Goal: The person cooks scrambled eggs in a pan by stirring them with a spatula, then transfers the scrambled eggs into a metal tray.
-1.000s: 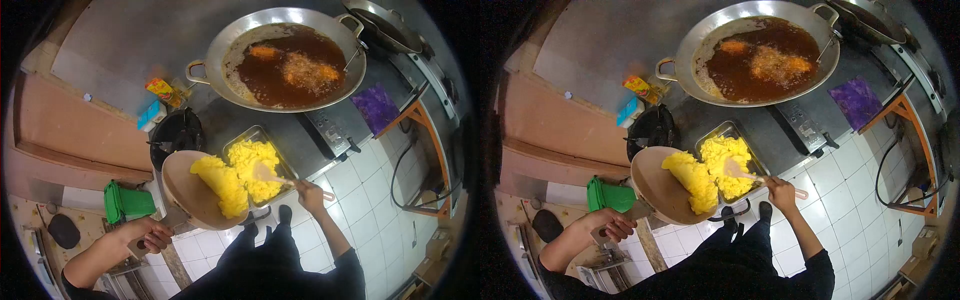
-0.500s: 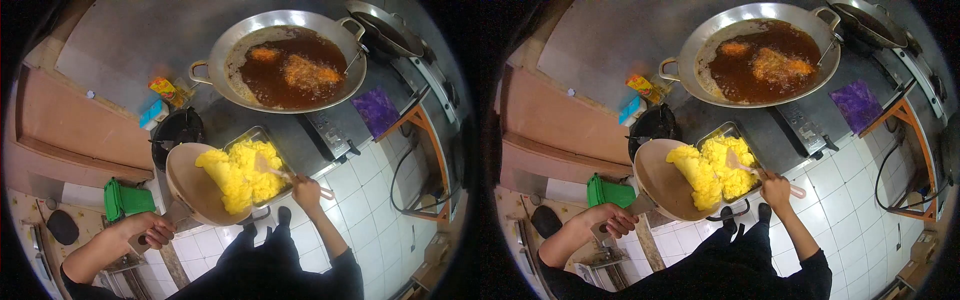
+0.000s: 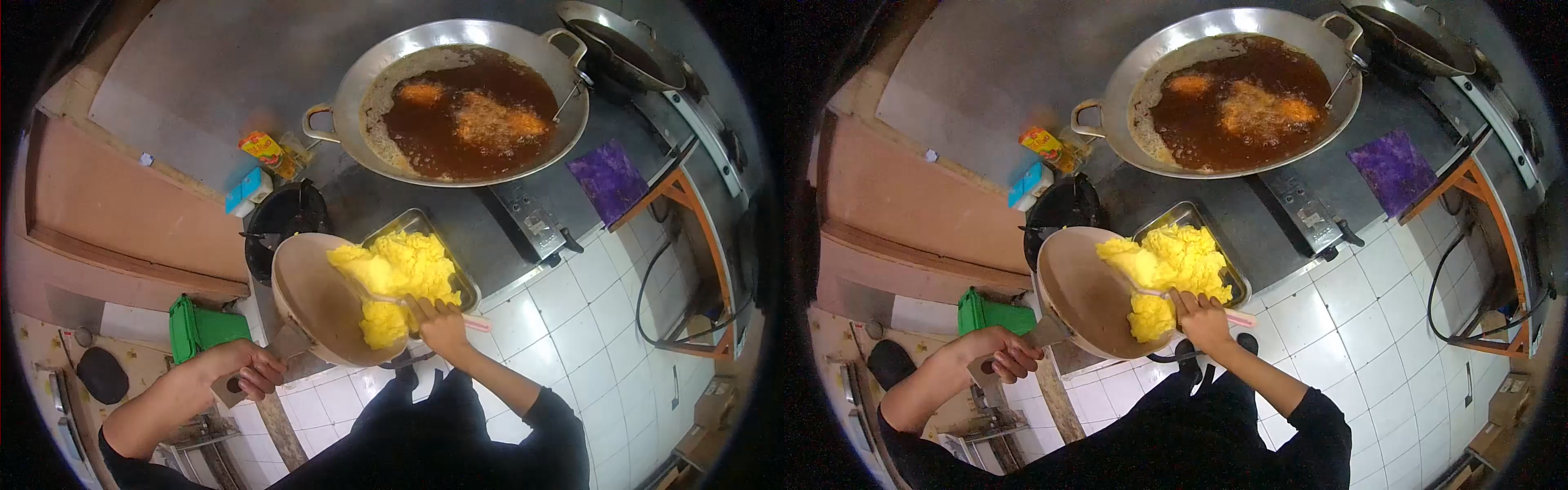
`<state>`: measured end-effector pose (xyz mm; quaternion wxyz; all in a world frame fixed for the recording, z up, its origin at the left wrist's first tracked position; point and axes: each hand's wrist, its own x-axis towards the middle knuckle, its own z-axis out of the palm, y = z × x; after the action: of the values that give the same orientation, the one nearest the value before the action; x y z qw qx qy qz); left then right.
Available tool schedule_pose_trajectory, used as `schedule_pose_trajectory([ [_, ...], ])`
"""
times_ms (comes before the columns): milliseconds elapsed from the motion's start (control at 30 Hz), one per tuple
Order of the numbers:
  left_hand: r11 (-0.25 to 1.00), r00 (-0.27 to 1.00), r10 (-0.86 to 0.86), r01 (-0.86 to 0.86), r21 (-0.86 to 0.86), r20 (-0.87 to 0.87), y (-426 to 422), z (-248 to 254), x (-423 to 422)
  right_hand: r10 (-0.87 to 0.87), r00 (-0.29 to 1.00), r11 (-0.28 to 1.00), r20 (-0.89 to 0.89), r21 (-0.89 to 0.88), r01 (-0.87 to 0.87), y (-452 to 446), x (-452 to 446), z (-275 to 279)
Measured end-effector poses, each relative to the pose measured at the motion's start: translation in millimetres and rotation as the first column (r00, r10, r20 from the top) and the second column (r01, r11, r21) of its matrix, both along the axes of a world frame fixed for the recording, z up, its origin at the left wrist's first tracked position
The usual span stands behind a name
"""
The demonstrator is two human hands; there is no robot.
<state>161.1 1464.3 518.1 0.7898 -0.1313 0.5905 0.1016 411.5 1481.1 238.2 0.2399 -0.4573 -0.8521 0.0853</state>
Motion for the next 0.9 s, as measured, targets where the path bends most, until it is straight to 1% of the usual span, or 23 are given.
schedule_pose_trajectory([
  [33, 1.0, 1.0, 0.023, -0.023, -0.016, 0.007, 1.3, -1.2, -0.6, -0.044, 0.999, 0.999, 0.012, -0.005, 0.044, -3.3, 5.3, -3.7],
  [67, 1.0, 1.0, 0.024, -0.024, -0.014, 0.01, 2.9, -1.5, 0.2, -0.077, 0.997, 0.997, -0.013, 0.024, 0.077, -4.4, 8.2, -13.5],
  [100, 1.0, 1.0, 0.017, -0.017, -0.01, -0.01, 3.7, -0.8, 0.9, -0.074, 0.997, 0.997, -0.012, 0.024, 0.074, -5.5, 13.5, -19.1],
  [167, 1.0, 0.999, 0.01, -0.01, -0.01, -0.032, 2.7, 0.4, 1.9, -0.113, 0.988, 0.993, -0.101, -0.047, 0.109, -7.8, 24.1, -23.4],
  [200, 1.0, 0.997, -0.018, 0.02, 0.021, -0.068, 2.0, 0.7, 2.5, -0.135, 0.984, 0.988, -0.116, -0.095, 0.124, -8.5, 29.5, -27.3],
  [233, 0.997, 0.993, -0.044, 0.05, 0.051, -0.106, 2.3, 0.9, 2.8, -0.136, 0.984, 0.988, -0.116, -0.094, 0.126, -8.5, 35.2, -31.3],
  [267, 0.998, 0.993, -0.044, 0.049, 0.05, -0.107, 2.1, 1.0, 1.8, -0.193, 0.973, 0.975, -0.126, -0.132, 0.176, -9.7, 40.5, -35.5],
  [300, 0.999, 0.997, -0.028, 0.031, 0.041, -0.07, 1.4, 1.6, -0.1, -0.248, 0.959, 0.959, -0.135, -0.171, 0.224, -10.3, 45.5, -38.4],
  [333, 0.999, 0.999, -0.011, 0.012, 0.032, -0.032, 0.7, 1.9, -1.4, -0.279, 0.947, 0.947, -0.159, -0.208, 0.244, -9.4, 50.6, -38.9],
  [367, 0.999, 0.999, -0.008, 0.009, 0.031, -0.031, 0.1, 2.4, -1.5, -0.276, 0.948, 0.948, -0.158, -0.209, 0.241, -9.4, 55.1, -41.2],
  [433, 0.999, 0.999, -0.014, 0.015, 0.029, -0.044, -0.1, 5.5, -2.0, -0.336, 0.905, 0.933, -0.26, -0.222, 0.283, -8.1, 61.1, -45.3],
  [467, 0.999, 0.999, -0.011, 0.013, 0.032, -0.044, -1.1, 4.6, -3.4, -0.38, 0.897, 0.904, -0.227, -0.295, 0.309, -7.2, 63.8, -45.4],
  [500, 1.0, 0.998, 0.004, -0.003, 0.024, -0.06, -3.4, 2.6, -5.4, -0.377, 0.898, 0.905, -0.228, -0.294, 0.306, -6.0, 66.2, -44.6],
  [567, 1.0, 0.997, 0.019, -0.018, 0.017, -0.071, -3.6, 3.0, -3.9, -0.441, 0.885, 0.874, -0.151, -0.298, 0.385, -1.6, 74.1, -41.8],
  [600, 1.0, 0.998, -0.011, 0.012, 0.019, -0.067, -0.8, 6.5, 1.2, -0.422, 0.902, 0.871, -0.093, -0.319, 0.374, -0.3, 81.8, -46.8],
  [633, 0.999, 0.997, -0.04, 0.042, 0.024, -0.064, 0.5, 8.3, 3.6, -0.421, 0.903, 0.872, -0.091, -0.316, 0.374, -0.3, 84.8, -40.1],
  [700, 0.998, 0.997, -0.05, 0.052, 0.031, -0.06, -0.4, 8.0, 0.9, -0.433, 0.89, 0.872, -0.146, -0.319, 0.372, -0.2, 91.7, -14.6],
  [767, 0.998, 0.997, -0.061, 0.063, 0.025, -0.051, -1.5, 9.5, 2.1, -0.421, 0.892, 0.879, -0.166, -0.315, 0.357, -3.0, 87.0, -5.8],
  [833, 0.989, 0.981, -0.128, 0.136, 0.05, -0.148, 0.7, 15.9, 9.6, -0.381, 0.904, 0.913, -0.194, -0.235, 0.334, -1.3, 67.0, 1.6],
  [867, 0.989, 0.981, -0.13, 0.139, 0.049, -0.146, -0.3, 14.5, 8.8, -0.383, 0.903, 0.912, -0.192, -0.236, 0.337, 3.8, 55.0, 4.6],
  [900, 0.994, 0.988, -0.093, 0.099, 0.041, -0.123, -2.7, 13.5, 6.2, -0.32, 0.925, 0.942, -0.208, -0.175, 0.286, 10.2, 41.0, 6.3],
])
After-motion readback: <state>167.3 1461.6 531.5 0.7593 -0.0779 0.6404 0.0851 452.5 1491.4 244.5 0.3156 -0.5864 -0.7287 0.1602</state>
